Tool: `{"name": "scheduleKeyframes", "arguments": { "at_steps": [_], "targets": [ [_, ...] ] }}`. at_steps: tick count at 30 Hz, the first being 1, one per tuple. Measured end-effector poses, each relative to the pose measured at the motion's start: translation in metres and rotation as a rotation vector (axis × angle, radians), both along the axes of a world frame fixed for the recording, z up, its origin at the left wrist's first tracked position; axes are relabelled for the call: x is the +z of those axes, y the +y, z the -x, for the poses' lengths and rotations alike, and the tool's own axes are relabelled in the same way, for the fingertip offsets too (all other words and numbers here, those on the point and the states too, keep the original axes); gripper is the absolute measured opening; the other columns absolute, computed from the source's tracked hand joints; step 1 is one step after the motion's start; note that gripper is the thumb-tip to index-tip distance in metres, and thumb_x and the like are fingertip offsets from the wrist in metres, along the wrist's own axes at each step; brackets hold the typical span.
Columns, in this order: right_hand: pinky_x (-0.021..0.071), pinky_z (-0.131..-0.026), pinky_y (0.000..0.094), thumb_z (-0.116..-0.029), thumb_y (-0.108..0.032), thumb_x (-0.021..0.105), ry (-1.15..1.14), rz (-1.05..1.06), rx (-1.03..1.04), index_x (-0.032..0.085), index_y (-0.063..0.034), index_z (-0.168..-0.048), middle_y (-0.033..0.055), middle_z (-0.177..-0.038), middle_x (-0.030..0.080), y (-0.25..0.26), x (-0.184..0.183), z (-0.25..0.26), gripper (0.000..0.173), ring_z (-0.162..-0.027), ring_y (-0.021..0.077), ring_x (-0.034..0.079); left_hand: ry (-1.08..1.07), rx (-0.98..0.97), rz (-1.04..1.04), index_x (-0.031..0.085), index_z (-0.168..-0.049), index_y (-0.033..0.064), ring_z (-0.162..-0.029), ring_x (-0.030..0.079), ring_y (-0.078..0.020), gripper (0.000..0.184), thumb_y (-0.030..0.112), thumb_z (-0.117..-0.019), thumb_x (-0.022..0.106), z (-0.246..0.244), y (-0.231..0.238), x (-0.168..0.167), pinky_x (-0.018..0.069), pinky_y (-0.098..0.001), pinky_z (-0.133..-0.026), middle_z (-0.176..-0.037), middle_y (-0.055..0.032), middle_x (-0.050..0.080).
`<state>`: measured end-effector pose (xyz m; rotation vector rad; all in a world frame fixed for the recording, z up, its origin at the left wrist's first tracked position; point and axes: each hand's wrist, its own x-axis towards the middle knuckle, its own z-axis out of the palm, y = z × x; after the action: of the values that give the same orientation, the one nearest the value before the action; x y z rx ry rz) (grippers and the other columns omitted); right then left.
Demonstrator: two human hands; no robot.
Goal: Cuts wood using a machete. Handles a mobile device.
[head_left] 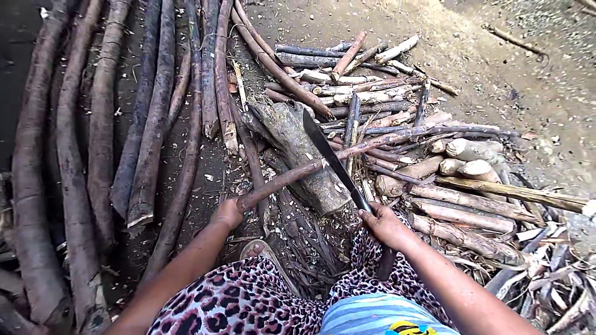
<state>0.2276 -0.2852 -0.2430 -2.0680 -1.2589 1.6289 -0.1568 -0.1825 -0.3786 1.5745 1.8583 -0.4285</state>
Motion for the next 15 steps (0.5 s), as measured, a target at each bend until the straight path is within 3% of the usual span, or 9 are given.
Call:
{"name": "scheduleKeyframes", "arguments": {
  "at_steps": [1,2,4,5,7,9,11,12,15],
  "targets": [
    [0.051,-0.053,0.0285,-0.1121,-0.026,0.043,-0.061,0.018,0.052,0.053,-0.0035,-0.125,0.0047,-0.076,0.054,0.005,0.0,-0.001,0.028,-0.054,0.0125,0.055,-0.01,0.0,0.019,0.061,-0.129,-0.0047,-0.123,0.062,-0.0489,0.042,0.009,-0.091,0.074,-0.002,-0.004,0.002,0.0464,-0.0679,-0.103,-0.127,-0.0323,0.064],
    [0.0536,-0.062,0.0351,-0.1118,-0.027,0.043,-0.153,0.021,0.117,0.052,-0.003,-0.13,0.0096,-0.084,0.058,0.009,-0.003,0.001,0.031,-0.064,0.0186,0.06,-0.02,0.011,0.018,0.061,-0.13,-0.0044,-0.122,0.062,-0.0486,0.043,0.009,-0.0911,0.074,-0.002,-0.007,0.007,0.0464,-0.0678,-0.103,-0.126,-0.0321,0.065],
    [0.0523,-0.092,0.0516,-0.1113,-0.026,0.044,-0.331,0.027,0.226,0.047,-0.0001,-0.142,0.023,-0.111,0.065,0.013,-0.013,0.013,0.04,-0.102,0.0353,0.067,-0.026,0.044,-0.031,0.061,-0.133,-0.0027,-0.124,0.061,-0.0506,0.045,0.012,-0.093,0.074,-0.003,-0.003,0.026,0.0448,-0.0695,-0.104,-0.128,-0.0326,0.064],
    [0.0509,-0.098,0.0538,-0.1112,-0.027,0.042,-0.404,0.01,0.27,0.044,0.0004,-0.144,0.025,-0.118,0.065,0.013,-0.023,0.02,0.042,-0.112,0.0382,0.066,-0.015,0.054,-0.082,0.061,-0.133,-0.0015,-0.123,0.06,-0.052,0.044,0.013,-0.0938,0.074,-0.002,0.002,0.037,0.0445,-0.0709,-0.103,-0.128,-0.0328,0.064],
    [0.0497,-0.103,0.053,-0.1109,-0.024,0.041,-0.444,-0.039,0.304,0.037,0.0018,-0.15,0.0259,-0.125,0.064,0.015,-0.039,0.029,0.047,-0.118,0.0386,0.065,0.017,0.07,-0.2,0.064,-0.132,0.0016,-0.121,0.061,-0.0535,0.041,0.013,-0.0938,0.074,0.0,0.016,0.053,0.0443,-0.0729,-0.1,-0.125,-0.0331,0.066],
    [0.0528,-0.094,0.0469,-0.1088,-0.02,0.046,-0.318,-0.122,0.208,0.044,0.0009,-0.144,0.0216,-0.111,0.065,0.013,-0.046,0.027,0.041,-0.102,0.0316,0.068,0.015,0.083,-0.259,0.064,-0.132,0.0024,-0.118,0.062,-0.0547,0.041,0.009,-0.0919,0.075,0.005,0.023,0.052,0.044,-0.0744,-0.098,-0.122,-0.0336,0.066],
    [0.0518,-0.063,0.0325,-0.1063,-0.017,0.05,-0.039,-0.192,-0.013,0.054,-0.0007,-0.127,0.0077,-0.081,0.056,0.005,-0.05,0.023,0.026,-0.063,0.0155,0.057,-0.024,0.065,-0.23,0.063,-0.131,0.0001,-0.119,0.061,-0.0547,0.042,0.007,-0.0909,0.074,0.012,0.014,0.034,0.0439,-0.0749,-0.099,-0.123,-0.034,0.066],
    [0.0502,-0.051,0.0283,-0.1074,-0.017,0.05,0.102,-0.159,-0.119,0.055,-0.0003,-0.123,0.0034,-0.072,0.052,-0.001,-0.046,0.023,0.023,-0.051,0.0114,0.052,-0.042,0.043,-0.176,0.063,-0.132,-0.0007,-0.12,0.061,-0.0536,0.042,0.007,-0.0914,0.073,0.013,0.004,0.022,0.0443,-0.0741,-0.1,-0.125,-0.0337,0.065],
    [0.0491,-0.044,0.027,-0.1114,-0.022,0.044,0.23,-0.053,-0.257,0.053,-0.0013,-0.119,0.0014,-0.065,0.05,-0.02,-0.039,0.028,0.023,-0.044,0.0107,0.05,-0.069,0.035,-0.05,0.059,-0.135,-0.0032,-0.124,0.061,-0.0504,0.047,0.006,-0.091,0.072,0.008,-0.024,-0.008,0.0449,-0.0689,-0.104,-0.129,-0.033,0.063]
  ]
}}
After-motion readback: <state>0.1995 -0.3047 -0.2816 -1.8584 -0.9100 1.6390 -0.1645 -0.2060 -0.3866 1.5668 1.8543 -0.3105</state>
